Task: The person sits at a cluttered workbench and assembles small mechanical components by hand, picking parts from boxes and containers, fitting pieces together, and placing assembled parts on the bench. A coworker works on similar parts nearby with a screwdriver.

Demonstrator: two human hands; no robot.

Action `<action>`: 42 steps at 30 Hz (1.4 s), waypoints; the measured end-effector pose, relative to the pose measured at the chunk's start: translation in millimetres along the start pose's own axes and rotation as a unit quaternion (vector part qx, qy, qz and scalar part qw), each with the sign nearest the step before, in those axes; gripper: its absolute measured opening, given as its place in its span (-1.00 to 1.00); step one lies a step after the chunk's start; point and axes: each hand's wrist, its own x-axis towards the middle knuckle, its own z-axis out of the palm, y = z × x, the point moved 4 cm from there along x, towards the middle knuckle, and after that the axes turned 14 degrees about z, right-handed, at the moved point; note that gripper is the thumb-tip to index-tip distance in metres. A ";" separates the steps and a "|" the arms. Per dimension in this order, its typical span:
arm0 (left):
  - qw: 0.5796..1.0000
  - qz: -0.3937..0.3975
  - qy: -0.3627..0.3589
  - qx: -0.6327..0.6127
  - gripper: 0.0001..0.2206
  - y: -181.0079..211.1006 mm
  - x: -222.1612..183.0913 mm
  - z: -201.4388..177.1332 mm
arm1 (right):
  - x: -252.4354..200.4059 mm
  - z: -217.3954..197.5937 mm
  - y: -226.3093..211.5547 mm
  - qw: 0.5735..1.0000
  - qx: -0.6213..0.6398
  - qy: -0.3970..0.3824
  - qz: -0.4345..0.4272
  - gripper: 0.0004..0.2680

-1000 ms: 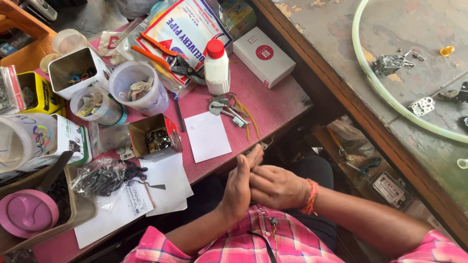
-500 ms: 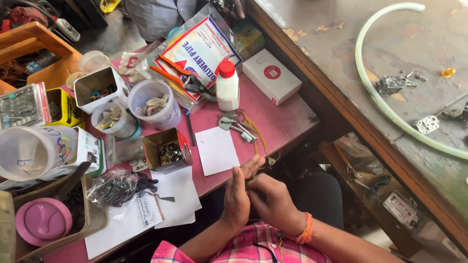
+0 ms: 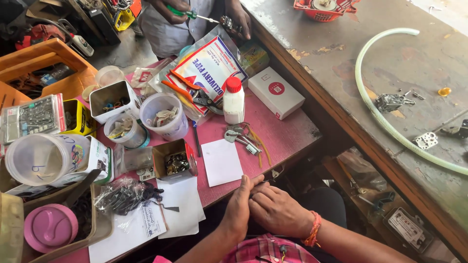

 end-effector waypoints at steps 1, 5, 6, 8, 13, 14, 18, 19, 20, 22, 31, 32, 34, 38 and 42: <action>0.996 0.082 -0.015 0.042 -0.25 2.0 0.1 2.1 | -1.8 7.4 3.6 0.998 0.034 -0.006 0.044 -0.78; 0.899 0.362 -0.066 0.236 -0.31 42.8 -19.4 19.0 | -17.5 46.7 24.1 0.928 0.219 -0.019 0.302 -0.83; 0.899 0.363 -0.066 0.236 -0.31 47.0 -19.4 19.9 | -18.4 52.6 20.7 0.928 0.219 -0.018 0.302 -0.83; 0.785 0.499 -0.111 0.350 -0.40 61.9 -27.7 30.6 | -31.4 85.3 17.2 0.400 0.794 -0.040 0.456 -0.76; 0.894 0.400 -0.101 0.177 -0.46 30.5 -3.7 12.3 | -30.6 78.0 13.0 0.346 0.793 -0.026 0.501 -0.76; 0.941 0.323 -0.073 0.072 -0.48 19.0 5.8 4.4 | -30.8 77.3 13.4 0.335 0.782 -0.012 0.524 -0.77; 0.975 0.178 0.035 -0.128 -0.51 19.2 23.3 -13.2 | -33.0 75.9 10.0 0.377 0.805 -0.051 0.456 -0.81; 0.974 0.142 0.071 -0.162 -0.52 19.6 23.4 -19.3 | -36.8 76.8 10.7 0.403 0.812 -0.058 0.417 -0.86; 0.969 0.107 0.106 -0.194 -0.54 20.9 24.3 -25.0 | -39.9 77.4 12.1 0.429 0.819 -0.064 0.377 -0.89; 0.971 0.106 0.118 -0.178 -0.56 29.8 21.8 -31.6 | -29.2 52.8 18.2 0.475 0.790 -0.045 0.386 -0.90; 0.980 0.103 0.130 -0.111 -0.75 12.6 12.8 -70.3 | -22.7 -8.9 100.8 0.577 0.709 0.192 0.358 -0.90; 0.982 0.096 0.132 -0.100 -0.76 10.1 11.7 -72.3 | -23.3 -14.4 106.5 0.565 0.721 0.210 0.341 -0.90; 0.984 0.103 0.117 -0.087 -0.73 0.9 8.9 -78.3 | -20.1 -19.7 110.8 0.571 0.708 0.216 0.356 -0.88; 0.988 0.139 0.046 -0.053 -0.53 -1.5 12.7 -76.8 | -23.7 2.9 141.4 0.593 0.637 0.242 0.429 -0.83; 0.989 0.136 0.009 -0.061 -0.55 9.6 3.8 -55.4 | 5.3 9.9 149.8 0.646 0.534 0.196 0.509 -0.67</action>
